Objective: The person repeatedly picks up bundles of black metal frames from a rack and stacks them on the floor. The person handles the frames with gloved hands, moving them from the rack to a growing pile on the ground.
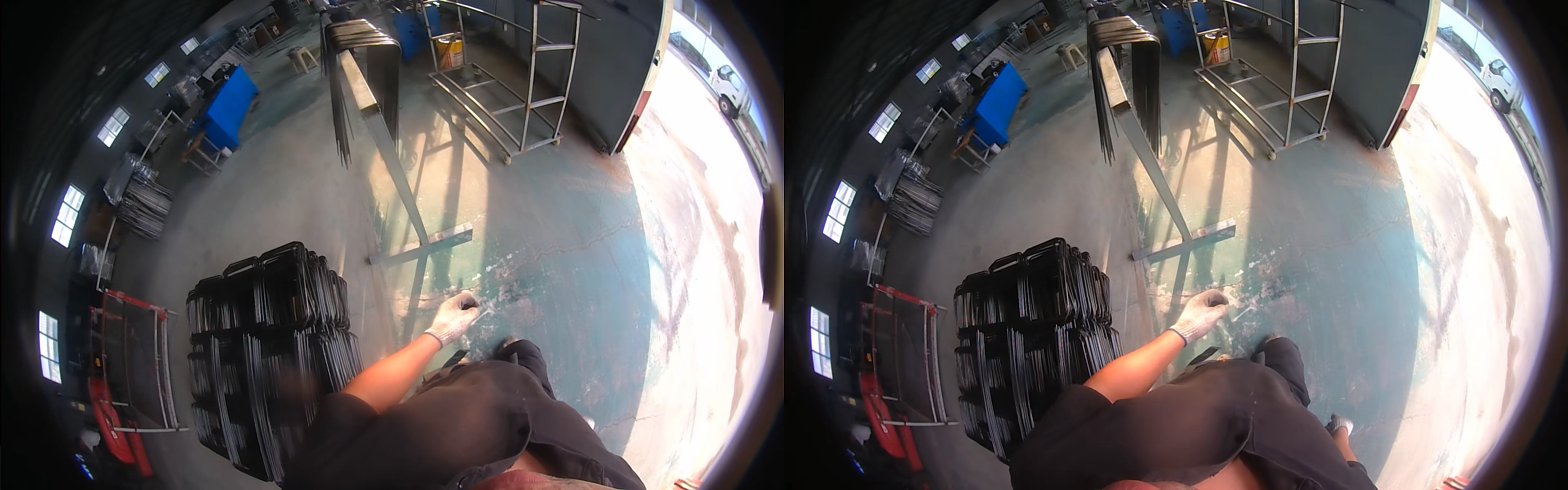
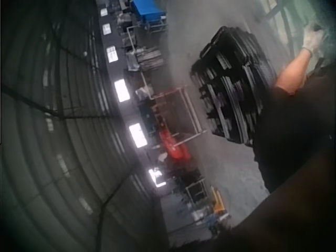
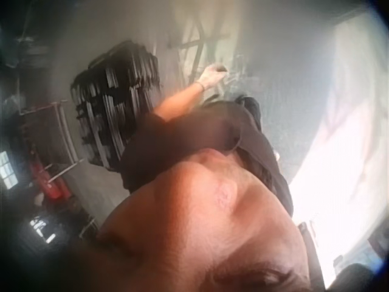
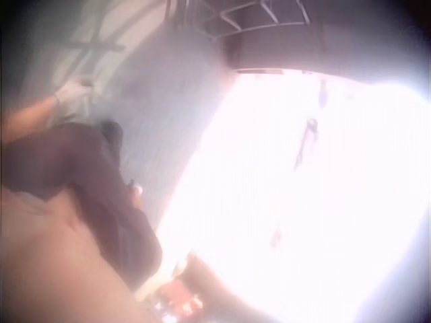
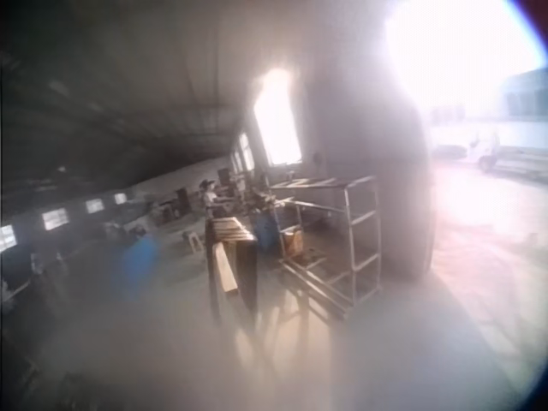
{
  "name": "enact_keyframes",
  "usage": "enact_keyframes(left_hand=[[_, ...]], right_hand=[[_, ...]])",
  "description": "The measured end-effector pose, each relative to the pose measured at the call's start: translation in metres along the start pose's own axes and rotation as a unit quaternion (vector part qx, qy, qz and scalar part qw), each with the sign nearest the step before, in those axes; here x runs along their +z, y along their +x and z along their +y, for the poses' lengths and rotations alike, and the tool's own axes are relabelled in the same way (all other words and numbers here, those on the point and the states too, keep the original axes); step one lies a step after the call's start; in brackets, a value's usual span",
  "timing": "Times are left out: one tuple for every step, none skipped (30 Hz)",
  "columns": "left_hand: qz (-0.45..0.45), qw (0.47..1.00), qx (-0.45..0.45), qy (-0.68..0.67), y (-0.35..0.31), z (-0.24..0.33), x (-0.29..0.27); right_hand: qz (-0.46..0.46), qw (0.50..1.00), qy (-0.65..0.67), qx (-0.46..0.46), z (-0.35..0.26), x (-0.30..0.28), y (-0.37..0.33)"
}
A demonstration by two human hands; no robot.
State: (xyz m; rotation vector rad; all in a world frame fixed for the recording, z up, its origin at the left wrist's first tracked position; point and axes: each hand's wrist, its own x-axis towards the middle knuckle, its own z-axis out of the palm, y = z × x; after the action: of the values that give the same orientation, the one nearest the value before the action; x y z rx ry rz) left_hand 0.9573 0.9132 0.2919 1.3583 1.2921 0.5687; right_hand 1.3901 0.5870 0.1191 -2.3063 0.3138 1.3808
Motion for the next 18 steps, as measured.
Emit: enact_keyframes(left_hand=[[0.012, 1.000, 0.002, -0.020, 0.027, 0.016, -0.003], [0.014, 0.998, -0.012, -0.064, 0.056, 0.026, -0.004], [0.020, 0.993, -0.026, -0.111, 0.083, 0.033, -0.003], [0.027, 0.986, -0.041, -0.157, 0.111, 0.040, -0.002], [0.038, 0.985, -0.054, -0.157, 0.141, 0.046, -0.002], [0.056, 0.986, -0.057, -0.146, 0.167, 0.052, 0.000], [0.074, 0.986, -0.060, -0.135, 0.191, 0.057, 0.003], [0.091, 0.986, -0.068, -0.125, 0.213, 0.066, 0.007], [0.096, 0.982, -0.080, -0.145, 0.235, 0.081, 0.008], [0.102, 0.978, -0.087, -0.161, 0.258, 0.099, 0.005], [0.111, 0.973, -0.096, -0.180, 0.277, 0.114, 0.001], [0.131, 0.966, -0.072, -0.209, 0.297, 0.125, -0.003], [0.147, 0.959, -0.049, -0.238, 0.322, 0.138, -0.009], [0.162, 0.950, -0.024, -0.267, 0.348, 0.154, -0.015], [0.183, 0.952, -0.010, -0.245, 0.368, 0.171, -0.027], [0.182, 0.947, -0.012, -0.266, 0.389, 0.192, -0.038], [0.205, 0.940, 0.018, -0.272, 0.410, 0.207, -0.054], [0.242, 0.928, 0.024, -0.283, 0.425, 0.205, -0.072]], right_hand=[[-0.023, 1.000, -0.010, 0.000, -0.015, 0.018, 0.002], [-0.046, 0.999, -0.024, -0.002, -0.034, 0.033, 0.004], [-0.067, 0.997, -0.040, -0.007, -0.056, 0.047, 0.008], [-0.085, 0.995, -0.055, -0.016, -0.082, 0.063, 0.015], [-0.104, 0.992, -0.072, -0.029, -0.116, 0.078, 0.025], [-0.117, 0.988, -0.089, -0.040, -0.145, 0.088, 0.033], [-0.129, 0.984, -0.108, -0.054, -0.181, 0.096, 0.044], [-0.133, 0.982, -0.119, -0.065, -0.218, 0.102, 0.051], [-0.130, 0.979, -0.129, -0.085, -0.267, 0.103, 0.060], [-0.120, 0.978, -0.136, -0.107, -0.316, 0.102, 0.071], [-0.110, 0.975, -0.143, -0.133, -0.368, 0.105, 0.084], [-0.098, 0.971, -0.146, -0.161, -0.421, 0.112, 0.095], [-0.075, 0.968, -0.128, -0.202, -0.474, 0.124, 0.107], [-0.063, 0.956, -0.147, -0.244, -0.530, 0.135, 0.117], [-0.053, 0.946, -0.165, -0.273, -0.588, 0.148, 0.113], [-0.007, 0.921, -0.184, -0.344, -0.640, 0.149, 0.142], [-0.041, 0.919, -0.138, -0.367, -0.694, 0.168, 0.118], [-0.083, 0.915, -0.119, -0.376, -0.746, 0.201, 0.068]])
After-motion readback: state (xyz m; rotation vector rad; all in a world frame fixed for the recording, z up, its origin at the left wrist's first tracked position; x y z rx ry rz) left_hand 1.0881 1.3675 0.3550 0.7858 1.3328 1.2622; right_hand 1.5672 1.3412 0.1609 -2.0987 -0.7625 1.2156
